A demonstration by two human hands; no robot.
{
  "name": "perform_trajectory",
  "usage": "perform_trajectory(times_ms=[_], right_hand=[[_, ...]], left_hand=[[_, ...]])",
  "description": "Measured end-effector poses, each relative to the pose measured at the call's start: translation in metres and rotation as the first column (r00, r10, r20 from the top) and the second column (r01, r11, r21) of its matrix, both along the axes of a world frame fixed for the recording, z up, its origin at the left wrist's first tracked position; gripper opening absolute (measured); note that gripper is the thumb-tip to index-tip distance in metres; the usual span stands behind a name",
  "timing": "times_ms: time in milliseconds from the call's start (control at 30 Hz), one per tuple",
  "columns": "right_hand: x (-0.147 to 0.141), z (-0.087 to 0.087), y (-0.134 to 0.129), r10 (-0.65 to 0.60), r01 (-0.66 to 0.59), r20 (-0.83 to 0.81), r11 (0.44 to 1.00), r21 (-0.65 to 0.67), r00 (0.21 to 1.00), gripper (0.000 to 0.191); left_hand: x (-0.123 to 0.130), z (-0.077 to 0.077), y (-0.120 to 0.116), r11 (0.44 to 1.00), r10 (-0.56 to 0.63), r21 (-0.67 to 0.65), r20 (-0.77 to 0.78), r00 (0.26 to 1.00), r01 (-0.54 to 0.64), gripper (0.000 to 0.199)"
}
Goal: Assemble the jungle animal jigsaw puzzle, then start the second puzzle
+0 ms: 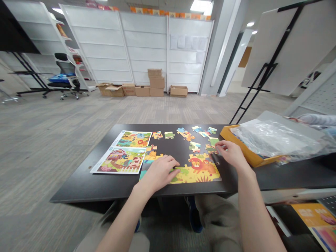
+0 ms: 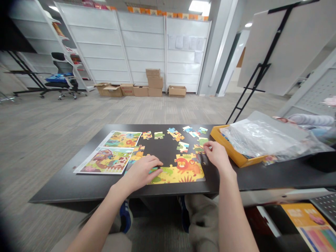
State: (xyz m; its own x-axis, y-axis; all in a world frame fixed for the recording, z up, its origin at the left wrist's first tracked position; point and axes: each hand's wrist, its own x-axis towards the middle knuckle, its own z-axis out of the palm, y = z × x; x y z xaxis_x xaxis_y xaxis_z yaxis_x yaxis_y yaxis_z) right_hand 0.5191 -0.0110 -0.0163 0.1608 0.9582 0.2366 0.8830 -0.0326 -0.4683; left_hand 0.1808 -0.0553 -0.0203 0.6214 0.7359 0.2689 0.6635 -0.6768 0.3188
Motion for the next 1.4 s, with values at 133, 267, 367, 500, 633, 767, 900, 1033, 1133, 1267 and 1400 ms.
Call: perform_trajectory(times_ms=[133,267,367,500,633,767,900,1033,1133,1267,1400], right_hand=[[0.004,-0.004,0.001,-0.123,0.132,0.102,0.988,-0.083,0.987,0.025],[-0.011,0.002,-0.001,-0.205,0.225,0.157,0.966,-0.126,0.966,0.036],[-0.027,0.005,0.001,-0.191,0.227,0.205,0.959,-0.169,0.96,0.047],[-0.041,0.002,0.005,-0.164,0.22,0.296,0.961,-0.169,0.941,0.054],[-0.041,-0.003,0.01,-0.156,0.21,0.298,0.965,-0.16,0.942,0.051],[-0.037,-0.01,0.014,-0.139,0.176,0.272,0.978,-0.116,0.952,0.046],[-0.03,-0.015,0.017,-0.135,0.154,0.231,0.986,-0.067,0.963,0.037],[-0.022,-0.014,0.018,-0.143,0.162,0.217,0.984,-0.071,0.966,0.028],[-0.021,-0.01,0.019,-0.15,0.164,0.203,0.985,-0.057,0.968,0.031],[-0.021,-0.006,0.018,-0.137,0.146,0.14,0.987,-0.059,0.981,0.031],[-0.018,-0.004,0.018,-0.148,0.151,0.078,0.988,-0.034,0.986,0.026]], left_hand=[[-0.019,-0.001,0.003,0.997,0.071,0.044,0.001,0.997,-0.071,0.015],[-0.04,0.0,0.005,0.984,0.163,0.07,0.019,0.987,-0.164,0.018],[-0.051,-0.002,0.005,0.969,0.236,0.066,0.035,0.971,-0.237,0.02],[-0.055,-0.003,0.004,0.959,0.275,0.054,0.027,0.961,-0.277,0.021],[-0.051,-0.001,0.004,0.958,0.273,0.081,0.019,0.962,-0.273,0.02],[-0.046,0.002,0.004,0.966,0.241,0.093,0.029,0.97,-0.243,0.018],[-0.044,0.001,0.004,0.971,0.218,0.098,0.028,0.976,-0.22,0.016],[-0.044,0.001,0.002,0.972,0.213,0.097,0.019,0.977,-0.214,0.016],[-0.043,0.001,0.001,0.975,0.204,0.083,0.026,0.979,-0.205,0.016],[-0.039,0.001,-0.001,0.982,0.182,0.042,0.04,0.983,-0.183,0.016],[-0.03,0.002,-0.004,0.988,0.151,0.022,0.05,0.987,-0.152,0.014]])
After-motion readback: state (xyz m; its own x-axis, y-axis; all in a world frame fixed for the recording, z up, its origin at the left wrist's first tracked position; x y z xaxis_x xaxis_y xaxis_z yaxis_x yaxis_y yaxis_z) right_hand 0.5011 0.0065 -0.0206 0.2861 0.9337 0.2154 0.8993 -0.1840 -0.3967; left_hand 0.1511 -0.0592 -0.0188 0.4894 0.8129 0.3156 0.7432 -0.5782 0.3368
